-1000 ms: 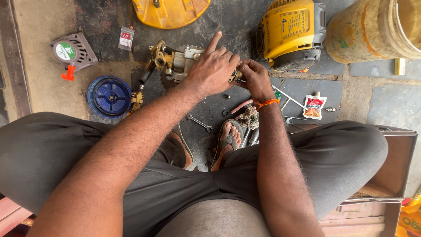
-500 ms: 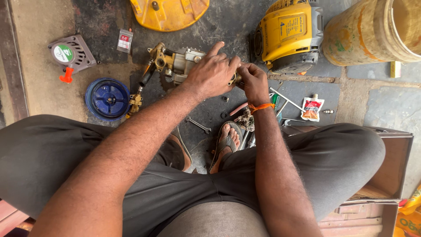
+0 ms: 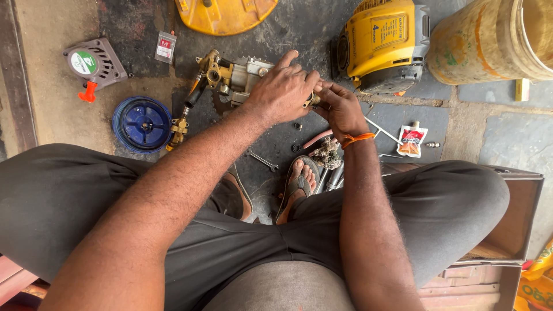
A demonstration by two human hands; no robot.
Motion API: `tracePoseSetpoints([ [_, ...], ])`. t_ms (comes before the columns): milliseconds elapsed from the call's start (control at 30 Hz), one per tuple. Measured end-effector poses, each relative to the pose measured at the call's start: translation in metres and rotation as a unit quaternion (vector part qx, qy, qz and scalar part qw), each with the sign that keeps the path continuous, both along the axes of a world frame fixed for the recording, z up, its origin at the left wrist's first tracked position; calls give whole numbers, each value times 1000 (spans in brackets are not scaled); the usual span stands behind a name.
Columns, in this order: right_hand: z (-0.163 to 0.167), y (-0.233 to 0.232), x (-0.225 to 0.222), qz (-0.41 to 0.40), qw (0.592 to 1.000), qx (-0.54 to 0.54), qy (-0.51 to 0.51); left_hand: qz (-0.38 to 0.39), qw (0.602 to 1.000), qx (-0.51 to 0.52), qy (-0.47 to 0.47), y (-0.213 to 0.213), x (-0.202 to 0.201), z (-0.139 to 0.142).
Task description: The person sits on the floor and works on a small engine, using a wrench to tighten bolts and adjusting internal components by hand. The person handles the engine block, a wrench, and small metal parts during the repair process.
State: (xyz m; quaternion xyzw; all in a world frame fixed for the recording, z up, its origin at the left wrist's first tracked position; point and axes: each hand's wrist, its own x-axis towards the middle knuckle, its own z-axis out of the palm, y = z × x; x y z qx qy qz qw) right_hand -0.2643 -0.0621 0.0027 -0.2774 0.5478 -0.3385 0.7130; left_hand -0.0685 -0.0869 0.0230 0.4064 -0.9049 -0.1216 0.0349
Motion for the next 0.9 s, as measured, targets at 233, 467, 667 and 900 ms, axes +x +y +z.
tracePoseSetpoints([
  [233, -1, -4, -2, 20, 999, 19, -21, -2, 1000, -6, 4, 0, -1, -1],
  [467, -1, -1, -10, 8, 999, 19, -45, -28, 997, -62, -20, 1, -3, -3],
  [667, 0, 0, -9, 48, 998, -12, -38, -18, 998, -54, -9, 3, -4, -2],
  [900, 3, 6, -16, 47, 994, -35, -92, -21, 999, -49, -8, 3, -3, -2],
])
